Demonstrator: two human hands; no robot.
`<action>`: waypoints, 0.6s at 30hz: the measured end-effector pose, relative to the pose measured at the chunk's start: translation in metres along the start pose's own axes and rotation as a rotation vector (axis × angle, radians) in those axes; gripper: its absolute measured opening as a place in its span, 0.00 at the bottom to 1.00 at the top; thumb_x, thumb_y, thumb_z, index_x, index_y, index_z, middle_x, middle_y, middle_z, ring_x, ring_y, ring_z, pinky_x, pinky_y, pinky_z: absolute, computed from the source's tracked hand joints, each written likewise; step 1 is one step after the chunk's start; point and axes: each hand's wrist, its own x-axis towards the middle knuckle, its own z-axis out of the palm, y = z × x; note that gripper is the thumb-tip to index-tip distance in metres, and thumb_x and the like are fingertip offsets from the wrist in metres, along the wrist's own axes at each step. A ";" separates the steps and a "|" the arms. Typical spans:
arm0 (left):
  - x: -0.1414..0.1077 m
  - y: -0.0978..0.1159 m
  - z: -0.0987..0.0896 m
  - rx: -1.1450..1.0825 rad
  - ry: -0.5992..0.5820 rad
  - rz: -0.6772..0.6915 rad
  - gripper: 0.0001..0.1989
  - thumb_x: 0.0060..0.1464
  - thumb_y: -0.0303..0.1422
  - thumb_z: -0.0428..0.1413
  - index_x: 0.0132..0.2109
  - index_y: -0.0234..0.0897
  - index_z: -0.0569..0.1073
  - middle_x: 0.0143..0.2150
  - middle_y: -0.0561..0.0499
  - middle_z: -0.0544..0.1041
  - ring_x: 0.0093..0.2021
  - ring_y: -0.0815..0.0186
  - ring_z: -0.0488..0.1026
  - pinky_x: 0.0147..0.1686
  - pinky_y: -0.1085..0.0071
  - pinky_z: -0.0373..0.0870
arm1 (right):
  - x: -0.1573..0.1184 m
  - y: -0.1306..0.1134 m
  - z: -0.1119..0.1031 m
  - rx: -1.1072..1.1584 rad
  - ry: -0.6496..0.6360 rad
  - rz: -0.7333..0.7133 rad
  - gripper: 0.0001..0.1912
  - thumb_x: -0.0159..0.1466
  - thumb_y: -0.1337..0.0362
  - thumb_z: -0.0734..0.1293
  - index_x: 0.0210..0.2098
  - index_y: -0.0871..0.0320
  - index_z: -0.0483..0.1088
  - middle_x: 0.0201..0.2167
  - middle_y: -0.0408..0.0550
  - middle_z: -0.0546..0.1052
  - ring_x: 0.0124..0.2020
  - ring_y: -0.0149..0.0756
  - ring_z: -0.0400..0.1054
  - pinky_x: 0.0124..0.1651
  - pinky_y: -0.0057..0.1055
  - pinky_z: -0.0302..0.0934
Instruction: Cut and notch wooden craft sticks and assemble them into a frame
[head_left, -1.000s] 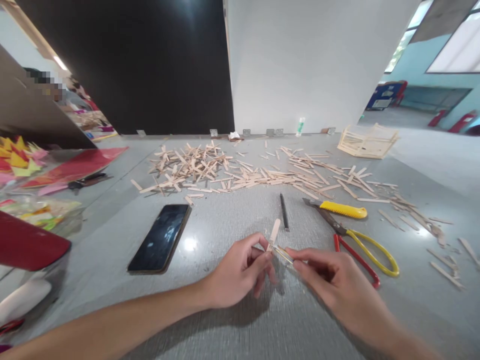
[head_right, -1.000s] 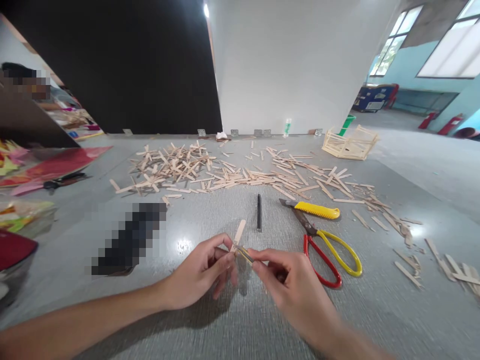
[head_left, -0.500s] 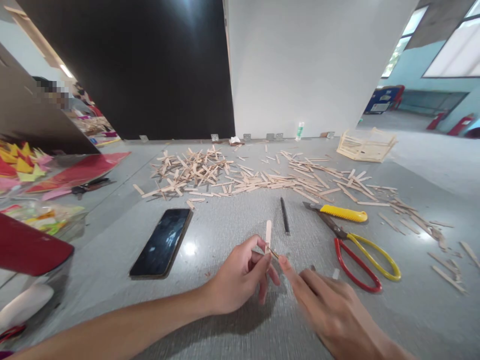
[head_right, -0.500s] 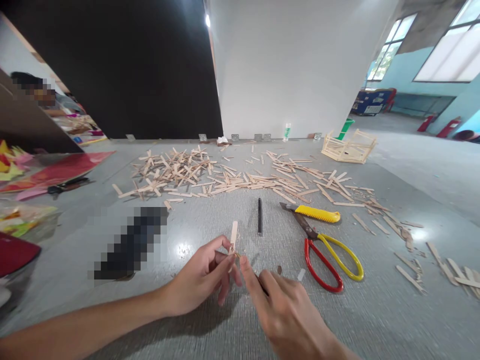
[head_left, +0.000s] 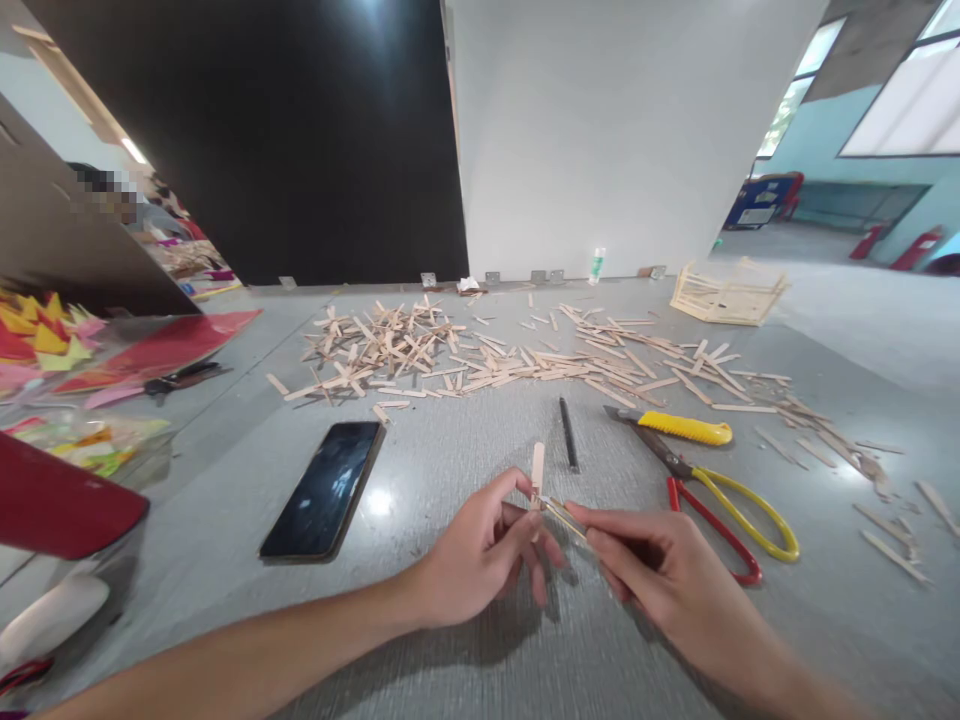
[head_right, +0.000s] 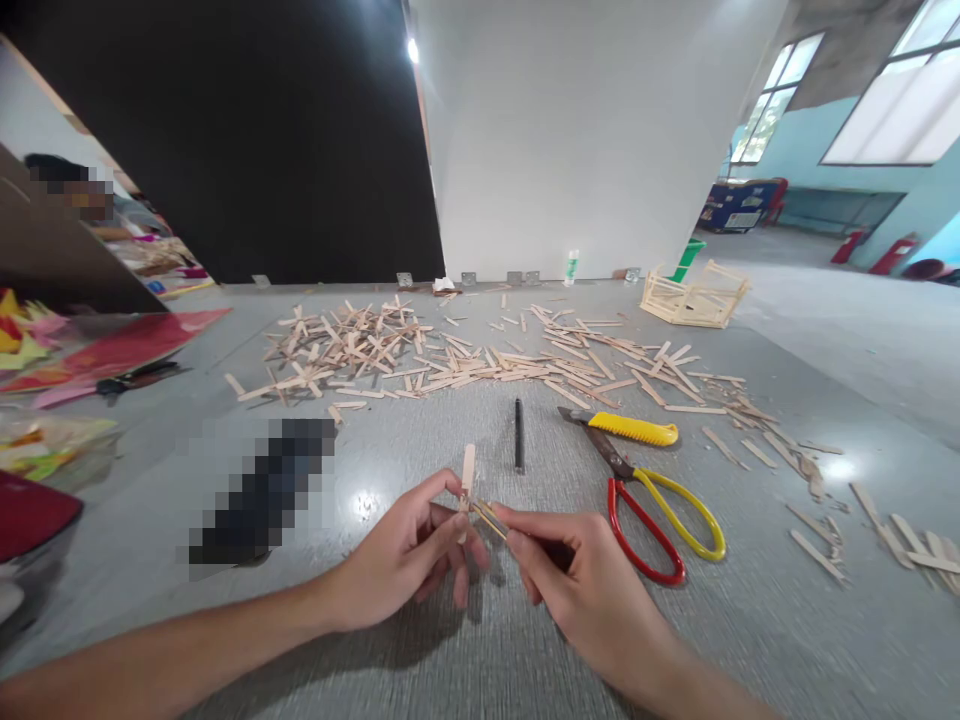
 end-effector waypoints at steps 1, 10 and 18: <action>0.000 0.000 0.000 0.002 0.001 0.003 0.18 0.70 0.49 0.51 0.44 0.40 0.58 0.34 0.47 0.80 0.21 0.69 0.77 0.14 0.82 0.56 | 0.002 -0.001 -0.001 0.044 -0.012 0.009 0.23 0.72 0.53 0.63 0.57 0.60 0.78 0.18 0.37 0.61 0.21 0.27 0.50 0.22 0.24 0.46; 0.002 0.000 0.000 0.028 0.037 0.015 0.17 0.70 0.49 0.50 0.44 0.40 0.58 0.34 0.48 0.79 0.22 0.68 0.77 0.15 0.81 0.60 | 0.003 -0.001 0.000 0.210 -0.057 0.093 0.28 0.69 0.49 0.66 0.57 0.63 0.77 0.17 0.38 0.65 0.17 0.24 0.49 0.18 0.23 0.45; 0.000 -0.001 0.002 0.065 0.073 -0.018 0.17 0.69 0.50 0.51 0.46 0.41 0.60 0.33 0.51 0.78 0.21 0.69 0.77 0.15 0.81 0.58 | -0.001 0.007 0.005 -0.078 0.130 -0.121 0.21 0.72 0.56 0.63 0.58 0.57 0.78 0.19 0.39 0.68 0.20 0.27 0.55 0.21 0.23 0.53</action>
